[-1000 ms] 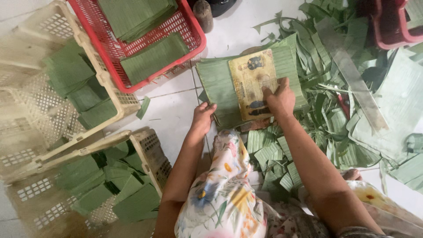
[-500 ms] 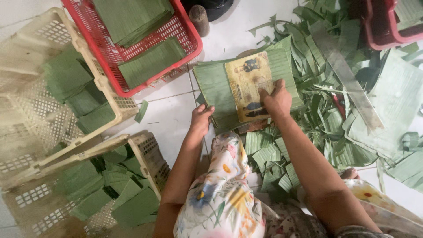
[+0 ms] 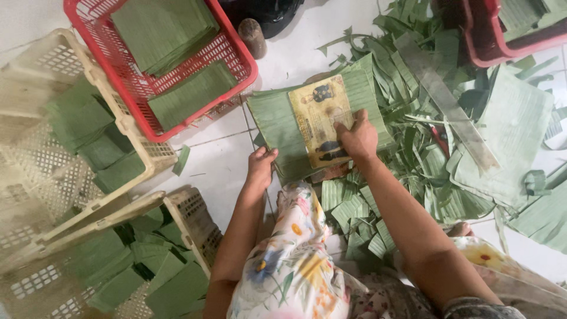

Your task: The person sits on the floor trimming banana leaf sheets. They stack leaf pieces, cut edges with red-handled scissors on a wooden board, square off stacks using a knife against a wooden guide strip, place trimmed sheets into plastic baskets, and press a stack with a stone roller.

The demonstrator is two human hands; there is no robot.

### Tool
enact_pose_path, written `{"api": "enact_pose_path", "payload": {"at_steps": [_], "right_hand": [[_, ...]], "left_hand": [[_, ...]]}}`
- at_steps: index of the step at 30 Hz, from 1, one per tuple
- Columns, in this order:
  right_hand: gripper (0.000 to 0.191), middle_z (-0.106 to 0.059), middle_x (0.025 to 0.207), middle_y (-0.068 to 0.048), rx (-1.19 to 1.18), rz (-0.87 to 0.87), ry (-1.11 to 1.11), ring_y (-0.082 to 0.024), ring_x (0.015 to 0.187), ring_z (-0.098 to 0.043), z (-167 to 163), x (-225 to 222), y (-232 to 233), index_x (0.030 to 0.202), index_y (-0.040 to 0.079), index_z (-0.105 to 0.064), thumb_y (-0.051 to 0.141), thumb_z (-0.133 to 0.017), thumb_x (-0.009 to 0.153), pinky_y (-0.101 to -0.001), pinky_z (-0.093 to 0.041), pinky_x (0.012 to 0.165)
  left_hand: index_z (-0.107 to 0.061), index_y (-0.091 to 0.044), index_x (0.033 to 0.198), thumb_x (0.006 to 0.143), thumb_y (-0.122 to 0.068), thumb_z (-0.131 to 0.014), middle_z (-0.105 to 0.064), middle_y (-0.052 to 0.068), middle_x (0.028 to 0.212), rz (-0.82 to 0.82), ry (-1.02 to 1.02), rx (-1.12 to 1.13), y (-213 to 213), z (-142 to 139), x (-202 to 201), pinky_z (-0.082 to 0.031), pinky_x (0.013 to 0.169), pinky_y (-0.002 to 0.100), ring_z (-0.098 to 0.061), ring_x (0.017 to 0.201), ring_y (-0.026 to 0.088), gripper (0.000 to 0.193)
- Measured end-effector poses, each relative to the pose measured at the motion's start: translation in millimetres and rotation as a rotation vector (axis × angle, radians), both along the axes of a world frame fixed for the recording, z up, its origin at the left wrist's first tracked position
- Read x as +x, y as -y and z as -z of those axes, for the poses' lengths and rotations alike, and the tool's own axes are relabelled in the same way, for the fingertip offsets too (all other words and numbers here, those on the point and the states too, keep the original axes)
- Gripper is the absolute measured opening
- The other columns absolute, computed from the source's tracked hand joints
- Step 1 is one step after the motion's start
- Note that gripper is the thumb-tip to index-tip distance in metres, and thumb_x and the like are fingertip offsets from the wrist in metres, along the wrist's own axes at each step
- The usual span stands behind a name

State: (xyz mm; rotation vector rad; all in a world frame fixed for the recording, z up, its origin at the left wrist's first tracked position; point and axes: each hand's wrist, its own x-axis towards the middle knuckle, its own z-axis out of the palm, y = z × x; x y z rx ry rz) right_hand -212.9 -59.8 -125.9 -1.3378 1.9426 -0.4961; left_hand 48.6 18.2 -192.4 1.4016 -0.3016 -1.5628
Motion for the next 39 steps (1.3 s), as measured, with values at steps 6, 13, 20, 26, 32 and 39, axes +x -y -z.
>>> {"api": "enact_pose_path", "payload": {"at_steps": [6, 13, 20, 26, 32, 39], "right_hand": [[0.062, -0.071, 0.101, -0.028, -0.020, -0.009, -0.010, -0.048, 0.099, -0.068, 1.4, -0.3, -1.2, 0.121, -0.001, -0.055, 0.040, -0.080, 0.082, -0.0511, -0.051, 0.088], [0.060, -0.072, 0.100, -0.025, 0.001, -0.002, -0.004, -0.047, 0.098, -0.067, 0.2, -0.4, -0.6, 0.118, 0.002, -0.056, 0.042, -0.078, 0.081, -0.0516, -0.051, 0.087], [0.061, -0.071, 0.100, -0.026, -0.017, -0.004, -0.016, -0.048, 0.097, -0.067, 2.8, 0.7, -1.4, 0.119, 0.002, -0.056, 0.043, -0.079, 0.081, -0.0515, -0.051, 0.087], [0.060, -0.072, 0.101, -0.025, 0.033, -0.007, -0.013, -0.045, 0.096, -0.069, -0.3, 0.4, 0.3, 0.119, 0.002, -0.058, 0.044, -0.079, 0.081, -0.0493, -0.052, 0.086], [0.062, -0.073, 0.105, -0.023, 0.020, -0.032, 0.000, -0.041, 0.097, -0.071, -2.3, 0.0, -0.3, 0.121, 0.006, -0.062, 0.047, -0.080, 0.079, -0.0468, -0.054, 0.087], [0.063, -0.075, 0.099, -0.021, -0.004, -0.083, -0.063, -0.043, 0.094, -0.071, 3.5, 3.8, -3.3, 0.120, 0.008, -0.062, 0.054, -0.079, 0.080, -0.0490, -0.053, 0.083]], "left_hand": [[-0.065, 0.001, 0.100, 0.095, 0.000, -0.074, -0.064, 0.000, 0.088, 0.004, -0.002, -0.086, -1.3, 2.3, 0.8, -0.045, 0.059, 0.027, -0.055, 0.072, 0.009, 0.011], [-0.070, -0.004, 0.105, 0.090, -0.003, -0.070, -0.067, -0.002, 0.087, -0.004, -0.053, 0.012, 0.9, -6.4, -1.4, -0.047, 0.058, 0.025, -0.059, 0.071, 0.008, 0.015], [-0.069, -0.006, 0.100, 0.092, -0.006, -0.075, -0.058, -0.005, 0.078, 0.020, 0.029, 0.037, 0.8, 2.0, 1.5, -0.032, 0.047, 0.025, -0.044, 0.060, 0.007, 0.010], [-0.071, -0.006, 0.103, 0.092, -0.007, -0.073, -0.064, -0.005, 0.083, 0.021, 0.052, 0.095, 2.0, -1.7, 0.5, -0.038, 0.052, 0.025, -0.051, 0.066, 0.006, 0.012], [-0.072, -0.005, 0.112, 0.091, -0.007, -0.072, -0.064, -0.004, 0.085, 0.020, 0.046, 0.103, 2.2, 0.1, 0.9, -0.038, 0.053, 0.026, -0.051, 0.067, 0.007, 0.020], [-0.068, -0.004, 0.121, 0.093, -0.010, -0.071, -0.066, -0.002, 0.094, 0.007, -0.026, 0.027, -2.2, 0.7, -1.2, -0.041, 0.055, 0.026, -0.054, 0.071, 0.008, 0.029]]}}
